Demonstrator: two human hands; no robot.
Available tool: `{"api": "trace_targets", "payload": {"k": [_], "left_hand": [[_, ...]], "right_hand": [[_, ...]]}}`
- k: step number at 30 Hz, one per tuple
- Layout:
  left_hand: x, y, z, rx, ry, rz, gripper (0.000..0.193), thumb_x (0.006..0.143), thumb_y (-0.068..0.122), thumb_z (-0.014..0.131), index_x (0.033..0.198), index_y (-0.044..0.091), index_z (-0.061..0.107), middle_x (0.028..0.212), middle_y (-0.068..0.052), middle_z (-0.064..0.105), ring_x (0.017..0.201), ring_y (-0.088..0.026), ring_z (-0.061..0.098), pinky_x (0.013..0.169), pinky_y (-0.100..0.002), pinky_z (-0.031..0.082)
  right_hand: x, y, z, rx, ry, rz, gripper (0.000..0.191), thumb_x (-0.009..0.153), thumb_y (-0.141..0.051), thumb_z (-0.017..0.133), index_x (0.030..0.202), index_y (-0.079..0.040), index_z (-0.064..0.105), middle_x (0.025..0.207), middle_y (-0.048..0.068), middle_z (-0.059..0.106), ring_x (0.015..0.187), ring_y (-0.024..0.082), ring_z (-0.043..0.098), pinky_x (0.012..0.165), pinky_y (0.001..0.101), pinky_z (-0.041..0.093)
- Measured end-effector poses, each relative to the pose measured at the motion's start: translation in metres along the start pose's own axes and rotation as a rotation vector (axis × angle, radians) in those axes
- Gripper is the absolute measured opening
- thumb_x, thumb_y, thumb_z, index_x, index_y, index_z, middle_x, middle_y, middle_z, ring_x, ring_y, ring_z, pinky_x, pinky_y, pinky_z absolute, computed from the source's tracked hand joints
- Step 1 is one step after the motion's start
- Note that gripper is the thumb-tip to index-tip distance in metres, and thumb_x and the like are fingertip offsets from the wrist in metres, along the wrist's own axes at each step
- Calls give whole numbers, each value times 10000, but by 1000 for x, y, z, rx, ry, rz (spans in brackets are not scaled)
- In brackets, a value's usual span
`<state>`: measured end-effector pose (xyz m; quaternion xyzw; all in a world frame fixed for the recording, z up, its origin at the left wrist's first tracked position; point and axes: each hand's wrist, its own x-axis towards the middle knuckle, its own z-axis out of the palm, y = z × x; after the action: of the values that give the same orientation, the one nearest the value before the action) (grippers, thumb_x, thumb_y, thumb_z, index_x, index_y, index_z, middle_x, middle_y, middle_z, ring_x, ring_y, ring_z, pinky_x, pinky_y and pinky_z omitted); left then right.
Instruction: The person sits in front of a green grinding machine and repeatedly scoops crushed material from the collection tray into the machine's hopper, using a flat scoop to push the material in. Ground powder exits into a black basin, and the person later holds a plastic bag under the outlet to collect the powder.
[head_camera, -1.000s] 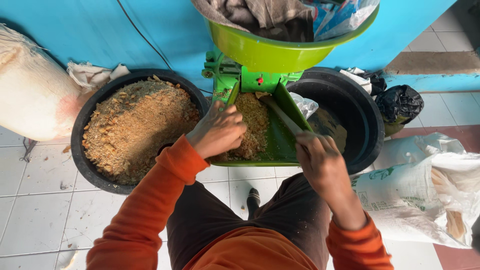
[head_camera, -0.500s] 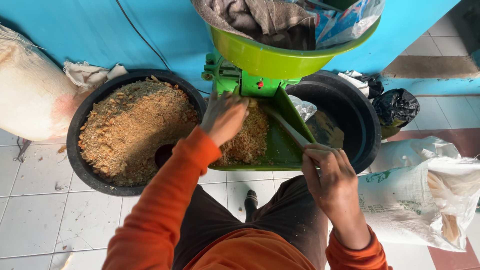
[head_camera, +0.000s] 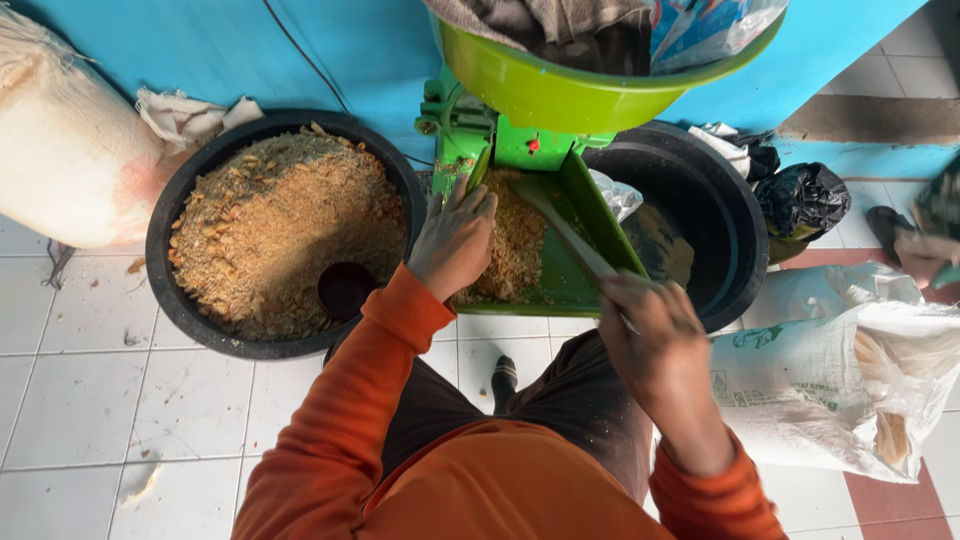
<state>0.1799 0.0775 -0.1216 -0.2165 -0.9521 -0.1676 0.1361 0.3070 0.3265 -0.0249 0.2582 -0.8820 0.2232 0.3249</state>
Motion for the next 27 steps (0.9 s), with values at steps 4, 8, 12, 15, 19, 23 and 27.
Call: {"api": "trace_targets", "payload": {"k": [4,8,12,15,19,23,27], "left_hand": [[1,0,3,50,-36,-4,490,892,75,593,1363,-57,558,1489,-238,510,1456,-447,364,1122,-632,340],[-1,4,-1,98,-10,21,497,875,76,606,1352,-58,568,1471,-238,527,1439,-446,376,1124,-627,341],[-5,10,-5,163,-22,11,477,880,72,606,1341,-48,583,1432,-213,561,1442,-437,400,1145,-608,348],[-8,13,-9,123,-26,4,453,900,61,597,1342,-38,588,1415,-192,581,1447,-428,411,1163,-594,346],[-11,13,-12,73,-41,2,512,860,44,596,1367,-25,577,1405,-182,590,1427,-431,413,1146,-567,356],[-7,8,-8,-47,17,-7,531,879,23,586,1406,-32,548,1439,-199,575,1423,-453,411,1138,-554,360],[3,-4,0,-345,29,-87,543,892,-15,555,1434,-29,523,1441,-202,592,1377,-491,455,1121,-507,423]], "right_hand": [[12,6,32,38,8,-71,197,890,89,739,1028,14,619,1084,154,745,896,261,712,803,367,589],[0,9,11,48,19,14,177,942,76,745,1045,11,616,1117,150,740,911,250,720,796,332,601],[-4,8,-5,85,5,69,163,955,40,735,1060,4,615,1134,129,740,946,260,726,813,343,594],[11,15,21,80,-114,30,148,934,1,755,1028,-14,642,1095,113,763,838,250,709,804,369,587],[18,27,39,83,-59,5,160,945,-15,741,1064,-26,635,1110,112,744,939,297,719,864,385,579],[-3,20,-13,78,6,140,178,938,-9,742,1103,-48,687,1040,97,743,884,272,722,757,363,581],[0,-2,-61,208,-64,199,166,928,-32,743,1068,-67,662,1090,71,751,889,183,743,711,299,622]]}}
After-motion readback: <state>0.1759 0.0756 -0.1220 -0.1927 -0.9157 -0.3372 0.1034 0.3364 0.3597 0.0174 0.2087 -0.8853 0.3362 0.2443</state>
